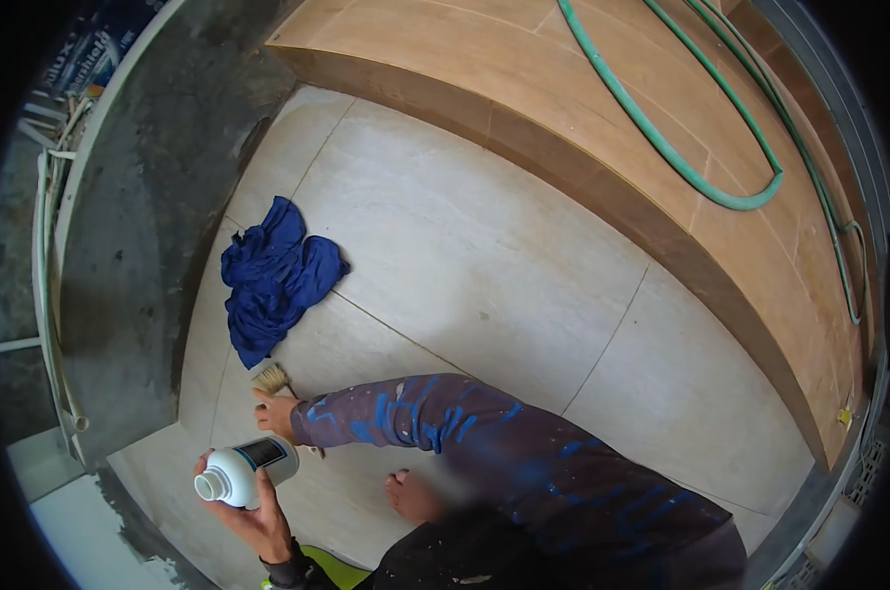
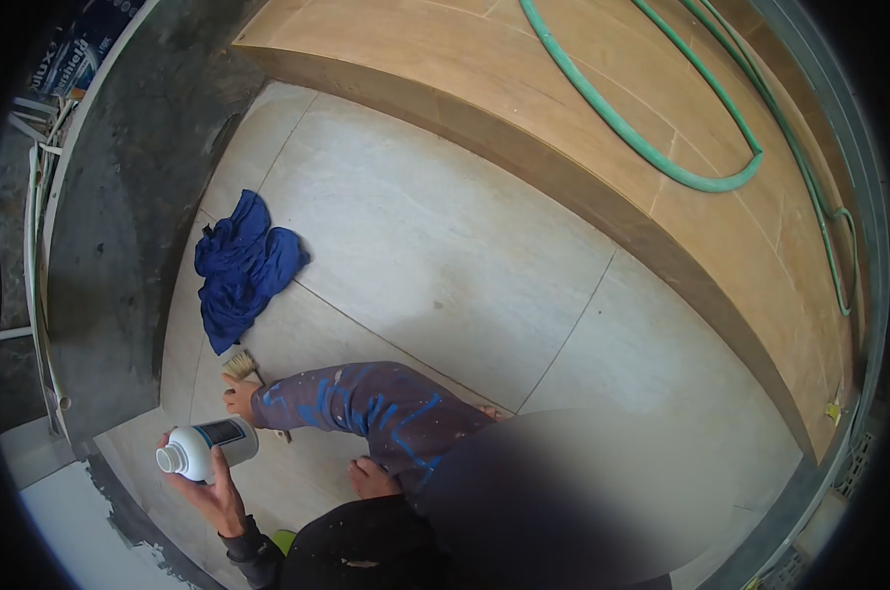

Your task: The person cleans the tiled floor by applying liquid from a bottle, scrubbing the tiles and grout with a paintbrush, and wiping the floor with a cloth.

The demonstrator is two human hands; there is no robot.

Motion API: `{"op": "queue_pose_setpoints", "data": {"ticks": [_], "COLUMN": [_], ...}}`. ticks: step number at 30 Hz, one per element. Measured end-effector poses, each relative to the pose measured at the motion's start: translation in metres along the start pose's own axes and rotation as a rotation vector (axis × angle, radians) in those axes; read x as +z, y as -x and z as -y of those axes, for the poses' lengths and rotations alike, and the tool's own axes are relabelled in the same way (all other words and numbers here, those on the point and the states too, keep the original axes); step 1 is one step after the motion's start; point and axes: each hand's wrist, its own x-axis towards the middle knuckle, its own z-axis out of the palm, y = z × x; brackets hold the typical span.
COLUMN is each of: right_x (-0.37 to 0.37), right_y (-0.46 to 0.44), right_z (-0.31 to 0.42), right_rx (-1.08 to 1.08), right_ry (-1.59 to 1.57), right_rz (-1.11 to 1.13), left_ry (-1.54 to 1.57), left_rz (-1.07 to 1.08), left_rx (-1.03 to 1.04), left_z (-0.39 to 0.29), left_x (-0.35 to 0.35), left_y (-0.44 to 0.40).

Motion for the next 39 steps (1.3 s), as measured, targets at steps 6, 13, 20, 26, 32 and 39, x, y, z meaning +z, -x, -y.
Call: {"op": "queue_pose_setpoints", "data": {"ticks": [6, 13, 20, 26, 32, 39], "right_x": [-0.080, -0.186, -0.192, -0.185, -0.186, -0.187], "right_y": [0.109, 0.323, 0.452, 0.471, 0.466, 0.470], "right_z": [0.022, 0.080, 0.133, 0.149, 0.149, 0.147], "right_rx": [-0.070, 0.911, 1.201, 1.391, 1.364, 1.402], "right_ry": [-0.247, -1.182, -1.529, -1.442, -1.406, -1.406], "right_rz": [-0.281, -0.586, -1.378, -1.749, -1.957, -2.005], "left_ry": [-0.152, -0.314, -0.395, -0.525, -0.573, -0.636], "left_rz": [0.396, 0.663, 0.776, 0.857, 0.855, 0.858], "left_rx": [0.355, 0.657, 0.763, 0.818, 0.812, 0.888], "left_z": [-0.110, -0.212, -0.241, -0.245, -0.248, -0.252], "left_x": [0.073, 0.190, 0.290, 0.348, 0.379, 0.393], "left_y": [-0.081, -0.096, -0.096, -0.097, -0.108, -0.115]}}
